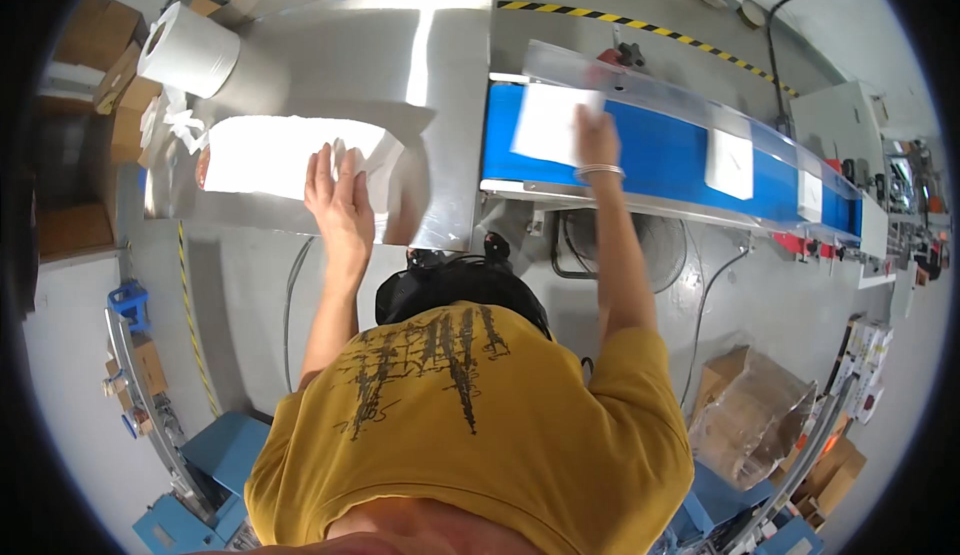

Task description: Transferring stacks of folded paper napkins from a production machine onto a moving conveyor belt.

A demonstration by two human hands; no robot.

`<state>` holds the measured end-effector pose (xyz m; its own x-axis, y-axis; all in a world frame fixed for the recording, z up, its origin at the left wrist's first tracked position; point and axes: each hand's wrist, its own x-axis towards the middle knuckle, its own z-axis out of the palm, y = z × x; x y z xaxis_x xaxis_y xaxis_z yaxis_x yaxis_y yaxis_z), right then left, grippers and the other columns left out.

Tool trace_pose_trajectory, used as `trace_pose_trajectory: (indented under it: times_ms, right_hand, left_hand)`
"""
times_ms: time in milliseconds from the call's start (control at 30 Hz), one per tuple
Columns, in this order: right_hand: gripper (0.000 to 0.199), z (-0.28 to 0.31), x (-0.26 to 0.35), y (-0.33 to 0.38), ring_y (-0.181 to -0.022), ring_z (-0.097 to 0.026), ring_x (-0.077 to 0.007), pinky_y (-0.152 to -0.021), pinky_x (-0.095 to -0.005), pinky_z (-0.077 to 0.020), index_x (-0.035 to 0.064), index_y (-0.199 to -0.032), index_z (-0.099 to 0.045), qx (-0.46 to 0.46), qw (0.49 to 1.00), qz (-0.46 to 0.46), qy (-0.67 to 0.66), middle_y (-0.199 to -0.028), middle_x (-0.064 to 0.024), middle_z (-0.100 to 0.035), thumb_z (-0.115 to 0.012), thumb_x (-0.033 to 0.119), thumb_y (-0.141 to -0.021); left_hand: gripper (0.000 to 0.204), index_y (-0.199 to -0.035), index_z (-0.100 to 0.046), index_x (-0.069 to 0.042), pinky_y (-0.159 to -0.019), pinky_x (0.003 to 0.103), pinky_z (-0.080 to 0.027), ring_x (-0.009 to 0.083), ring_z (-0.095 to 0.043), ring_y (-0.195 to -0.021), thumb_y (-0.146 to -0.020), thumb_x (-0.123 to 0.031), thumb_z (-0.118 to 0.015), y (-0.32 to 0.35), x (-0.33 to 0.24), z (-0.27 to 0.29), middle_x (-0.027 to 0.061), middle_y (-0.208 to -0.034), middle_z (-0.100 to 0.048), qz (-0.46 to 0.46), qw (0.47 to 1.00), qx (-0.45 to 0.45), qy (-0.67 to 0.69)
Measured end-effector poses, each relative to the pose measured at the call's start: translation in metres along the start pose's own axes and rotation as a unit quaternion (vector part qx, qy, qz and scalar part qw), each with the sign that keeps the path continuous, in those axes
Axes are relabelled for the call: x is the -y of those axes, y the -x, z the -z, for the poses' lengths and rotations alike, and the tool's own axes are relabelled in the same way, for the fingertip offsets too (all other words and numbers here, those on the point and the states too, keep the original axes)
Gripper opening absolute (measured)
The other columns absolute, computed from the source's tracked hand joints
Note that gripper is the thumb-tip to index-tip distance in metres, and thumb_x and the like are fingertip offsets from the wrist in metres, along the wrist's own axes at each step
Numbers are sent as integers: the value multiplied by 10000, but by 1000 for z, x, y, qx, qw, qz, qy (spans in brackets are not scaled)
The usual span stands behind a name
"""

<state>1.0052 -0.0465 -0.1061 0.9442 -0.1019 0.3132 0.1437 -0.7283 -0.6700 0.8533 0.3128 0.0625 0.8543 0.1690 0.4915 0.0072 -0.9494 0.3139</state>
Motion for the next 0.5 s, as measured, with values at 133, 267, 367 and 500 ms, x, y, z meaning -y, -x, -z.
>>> trace_pose_trajectory:
  times_ms: [133, 267, 367, 500]
  right_hand:
    - [612, 65, 104, -4, -973, -561, -361, -801, -448, -467, -24, -1167, -489, -87, 919, -102, 370, -1101, -205, -582, -666, 428, -793]
    - [667, 22, 185, 4, -1097, -491, -350, -913, -441, -411, 95, -1241, -506, 131, 963, 234, -8, -1182, -153, -559, -781, 236, -650]
    - [649, -26, 244, 19, -1344, -265, -340, -1075, -415, -277, 199, -1275, -490, 402, 873, 118, -248, -1441, -118, -312, -775, 213, -693]
    - [387, -52, 219, 20, -1172, -463, -220, -909, -357, -439, 59, -1124, -553, 339, 896, 166, -233, -1227, -110, -522, -693, 258, -824]
  left_hand:
    - [312, -1114, -646, -103, -986, 484, -347, 387, -398, -1240, -816, -16, -616, 6, 1, -6, 146, -1333, -463, -2, 1000, -26, 15]
    - [270, -1001, -687, -95, -1037, 529, -246, 393, -318, -1294, -761, 11, -626, 7, 0, 0, 147, -1356, -437, -5, 1000, -7, 28]
    - [238, -955, -702, -103, -1055, 538, -193, 388, -264, -1336, -756, 6, -630, 2, -1, 7, 138, -1397, -401, -12, 998, 19, 60]
    - [418, -1196, -563, -60, -1050, 560, -180, 418, -216, -1348, -789, -93, -651, -6, 1, 18, 196, -1447, -295, 11, 999, 27, 34]
